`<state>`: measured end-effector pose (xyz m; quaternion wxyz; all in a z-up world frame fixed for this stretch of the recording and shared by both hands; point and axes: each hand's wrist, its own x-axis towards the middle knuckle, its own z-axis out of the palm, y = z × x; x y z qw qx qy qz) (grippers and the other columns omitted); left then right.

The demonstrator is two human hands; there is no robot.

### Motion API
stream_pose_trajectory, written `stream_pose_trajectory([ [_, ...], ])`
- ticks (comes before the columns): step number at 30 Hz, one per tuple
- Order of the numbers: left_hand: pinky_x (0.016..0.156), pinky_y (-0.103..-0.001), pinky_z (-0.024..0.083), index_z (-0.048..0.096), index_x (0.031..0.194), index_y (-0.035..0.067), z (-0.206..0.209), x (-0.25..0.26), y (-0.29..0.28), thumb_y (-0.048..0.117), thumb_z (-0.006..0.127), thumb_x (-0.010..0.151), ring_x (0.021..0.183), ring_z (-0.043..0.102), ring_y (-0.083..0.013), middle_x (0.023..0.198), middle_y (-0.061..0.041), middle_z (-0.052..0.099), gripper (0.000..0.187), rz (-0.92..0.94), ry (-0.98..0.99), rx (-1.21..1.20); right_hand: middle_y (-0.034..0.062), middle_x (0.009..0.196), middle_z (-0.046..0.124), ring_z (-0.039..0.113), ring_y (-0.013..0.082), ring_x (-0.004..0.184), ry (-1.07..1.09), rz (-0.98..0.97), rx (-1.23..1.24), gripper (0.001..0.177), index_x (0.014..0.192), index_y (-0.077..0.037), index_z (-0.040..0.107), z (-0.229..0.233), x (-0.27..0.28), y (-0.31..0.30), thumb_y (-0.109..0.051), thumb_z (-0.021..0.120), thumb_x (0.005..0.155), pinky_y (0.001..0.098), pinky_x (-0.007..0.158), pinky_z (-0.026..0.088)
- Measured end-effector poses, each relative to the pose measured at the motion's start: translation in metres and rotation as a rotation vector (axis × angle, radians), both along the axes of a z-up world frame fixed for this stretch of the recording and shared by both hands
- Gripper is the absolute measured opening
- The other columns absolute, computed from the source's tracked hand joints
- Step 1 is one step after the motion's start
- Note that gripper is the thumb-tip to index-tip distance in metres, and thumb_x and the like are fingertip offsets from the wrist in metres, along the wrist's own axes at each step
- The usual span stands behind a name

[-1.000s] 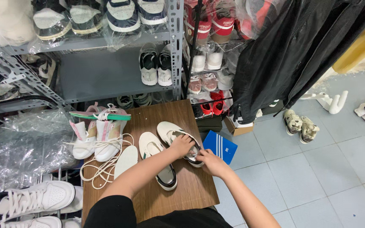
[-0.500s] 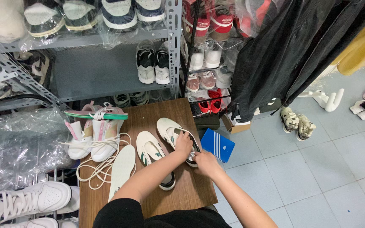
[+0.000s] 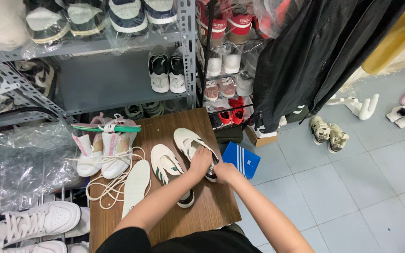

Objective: The person laces a shoe. They place a white insole inside a shoe and then thread a long white shoelace through the eyelets of another shoe on a small wooden table.

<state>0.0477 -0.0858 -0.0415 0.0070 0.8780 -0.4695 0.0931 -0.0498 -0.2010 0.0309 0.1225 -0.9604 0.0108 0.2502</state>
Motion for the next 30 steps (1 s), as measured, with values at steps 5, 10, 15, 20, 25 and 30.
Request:
stream_pose_trajectory([
  [5,0.081,-0.033,0.058,0.070,0.104,-0.002,0.001,-0.029,0.019,0.007,0.059,0.084,0.112,0.065,-0.0322,0.114,-0.019,0.070,0.025,0.146,0.150,-0.160,0.0144,0.107,0.074,0.070,0.0346,0.103,-0.039,0.084,0.108,0.031,0.111,-0.014,0.076,0.009,-0.008,0.001,-0.027,0.079,0.083,0.0442,0.088,0.056],
  [10,0.088,-0.039,0.059,0.074,0.103,0.000,-0.015,-0.009,-0.002,0.010,0.055,0.097,0.109,0.069,-0.0323,0.111,-0.021,0.072,0.022,0.253,0.362,-0.015,0.0133,0.116,0.070,0.067,0.0371,0.103,-0.374,0.011,0.372,0.035,0.118,-0.010,0.069,0.020,-0.045,0.026,-0.013,0.072,0.084,0.0465,0.086,0.054],
  [15,0.087,-0.040,0.054,0.079,0.101,0.005,-0.030,-0.004,-0.016,0.022,0.055,0.092,0.114,0.064,-0.0315,0.117,-0.018,0.071,0.031,0.194,0.259,0.300,0.0124,0.128,0.061,0.071,0.0304,0.097,-0.343,-0.134,0.479,0.040,0.125,-0.007,0.058,0.036,-0.064,0.035,-0.004,0.068,0.086,0.0415,0.084,0.056],
  [20,0.084,-0.041,0.055,0.077,0.110,0.002,-0.027,-0.004,-0.028,0.019,0.053,0.099,0.107,0.069,-0.0329,0.118,-0.020,0.072,0.031,0.228,0.251,0.331,0.0148,0.130,0.053,0.069,0.0273,0.091,-0.565,-0.200,0.688,0.048,0.130,-0.003,0.051,0.047,-0.082,0.046,0.001,0.067,0.085,0.0360,0.080,0.056],
  [25,0.087,-0.044,0.055,0.070,0.112,-0.006,-0.025,0.012,-0.018,0.023,0.073,0.087,0.107,0.066,-0.0412,0.121,-0.027,0.064,0.039,0.300,0.617,0.128,0.0113,0.125,0.056,0.070,0.0251,0.085,-0.487,-0.400,0.679,0.048,0.135,-0.009,0.052,0.055,-0.088,0.043,-0.003,0.067,0.090,0.0330,0.080,0.055],
  [30,0.084,-0.045,0.056,0.067,0.107,-0.005,-0.029,0.009,0.001,0.031,0.077,0.082,0.103,0.066,-0.0371,0.105,-0.022,0.071,0.045,0.272,0.595,-0.043,0.0159,0.129,0.059,0.059,0.0342,0.116,-0.707,-0.224,0.568,0.038,0.122,-0.006,0.062,0.065,-0.086,0.034,-0.005,0.074,0.086,0.0385,0.090,0.054],
])
